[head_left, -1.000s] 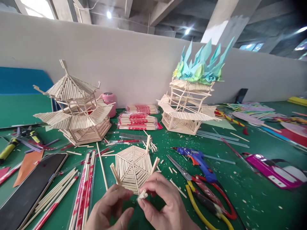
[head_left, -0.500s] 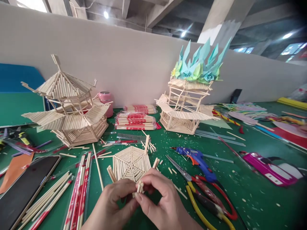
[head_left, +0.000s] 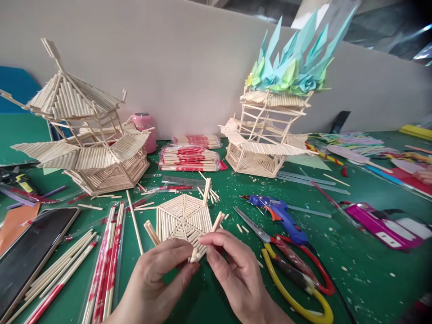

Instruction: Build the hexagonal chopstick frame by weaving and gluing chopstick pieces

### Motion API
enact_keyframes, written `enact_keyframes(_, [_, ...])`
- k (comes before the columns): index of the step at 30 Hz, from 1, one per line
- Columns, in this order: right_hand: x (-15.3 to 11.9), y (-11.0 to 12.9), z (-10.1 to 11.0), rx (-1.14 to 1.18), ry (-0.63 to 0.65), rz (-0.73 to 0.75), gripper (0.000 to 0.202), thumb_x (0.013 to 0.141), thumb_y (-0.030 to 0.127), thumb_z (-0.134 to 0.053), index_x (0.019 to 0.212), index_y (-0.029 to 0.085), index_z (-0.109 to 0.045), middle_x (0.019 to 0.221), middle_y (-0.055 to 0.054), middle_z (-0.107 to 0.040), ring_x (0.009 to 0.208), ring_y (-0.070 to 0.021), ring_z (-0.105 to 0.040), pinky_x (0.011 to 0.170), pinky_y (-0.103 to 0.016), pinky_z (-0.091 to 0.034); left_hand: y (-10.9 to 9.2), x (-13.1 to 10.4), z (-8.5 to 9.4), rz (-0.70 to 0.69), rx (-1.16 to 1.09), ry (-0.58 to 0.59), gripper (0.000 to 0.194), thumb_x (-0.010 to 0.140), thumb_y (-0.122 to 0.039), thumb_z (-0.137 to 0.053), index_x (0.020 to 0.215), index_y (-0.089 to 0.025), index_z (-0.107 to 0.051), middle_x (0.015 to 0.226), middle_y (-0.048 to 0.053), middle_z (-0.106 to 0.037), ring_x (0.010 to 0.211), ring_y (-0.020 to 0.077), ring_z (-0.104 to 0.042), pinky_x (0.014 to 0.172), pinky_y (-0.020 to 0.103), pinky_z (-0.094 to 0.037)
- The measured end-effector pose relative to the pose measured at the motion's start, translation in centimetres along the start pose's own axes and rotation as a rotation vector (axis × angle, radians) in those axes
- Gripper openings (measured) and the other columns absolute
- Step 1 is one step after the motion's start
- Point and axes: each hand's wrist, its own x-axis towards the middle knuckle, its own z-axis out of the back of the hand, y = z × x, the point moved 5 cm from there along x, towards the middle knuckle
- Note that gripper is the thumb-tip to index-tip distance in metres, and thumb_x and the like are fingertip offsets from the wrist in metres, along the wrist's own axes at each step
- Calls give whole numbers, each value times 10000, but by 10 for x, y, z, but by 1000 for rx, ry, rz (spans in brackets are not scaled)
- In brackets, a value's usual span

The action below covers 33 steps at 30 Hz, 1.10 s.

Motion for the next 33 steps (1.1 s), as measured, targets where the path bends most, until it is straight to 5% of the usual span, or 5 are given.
enact_keyframes(8, [-1, 4, -1, 90, -28, -31, 183, 846, 275, -429, 872, 198, -592, 706, -12, -542, 589, -118, -471, 526, -231, -384, -3, -5, -5, -31, 29, 103, 235, 747, -1, -541, 940, -113, -615, 852, 85, -648, 769, 136, -631, 672, 186, -524])
enact_keyframes(13, [-2, 4, -7, 110, -2, -207, 243, 788, 382, -486, 878, 196, -613, 681, -12, -490, 620, -142, -462, 549, -262, -377, -5, -7, -7, -9, 6, 147, 259, 763, -7, -530, 973, -128, -623, 883, 94, -647, 780, 139, -627, 672, 195, -524])
enact_keyframes(24, [8, 13, -17, 269, 108, -278, 172, 773, 316, -514, 818, 164, -581, 589, 53, -331, 521, -89, -319, 459, -211, -285, -4, -6, -5, 17, 2, 133, 234, 775, -40, -526, 933, -176, -632, 874, 71, -663, 773, 136, -634, 681, 190, -518])
enact_keyframes(29, [0, 12, 7, 161, -200, -137, 189, 818, 369, -491, 865, 217, -592, 619, 24, -444, 529, -110, -398, 464, -222, -329, 4, -3, 3, 65, 58, -64, 111, 765, -103, -548, 794, -179, -623, 723, 26, -673, 638, 133, -636, 573, 195, -519])
enact_keyframes(33, [-5, -1, 39, -82, -383, -119, 181, 872, 347, -413, 880, 229, -550, 770, -22, -535, 638, -139, -493, 536, -240, -413, 12, -5, 6, 178, 94, -64, 90, 771, -139, -542, 769, -182, -622, 732, 20, -686, 649, 141, -640, 556, 198, -510])
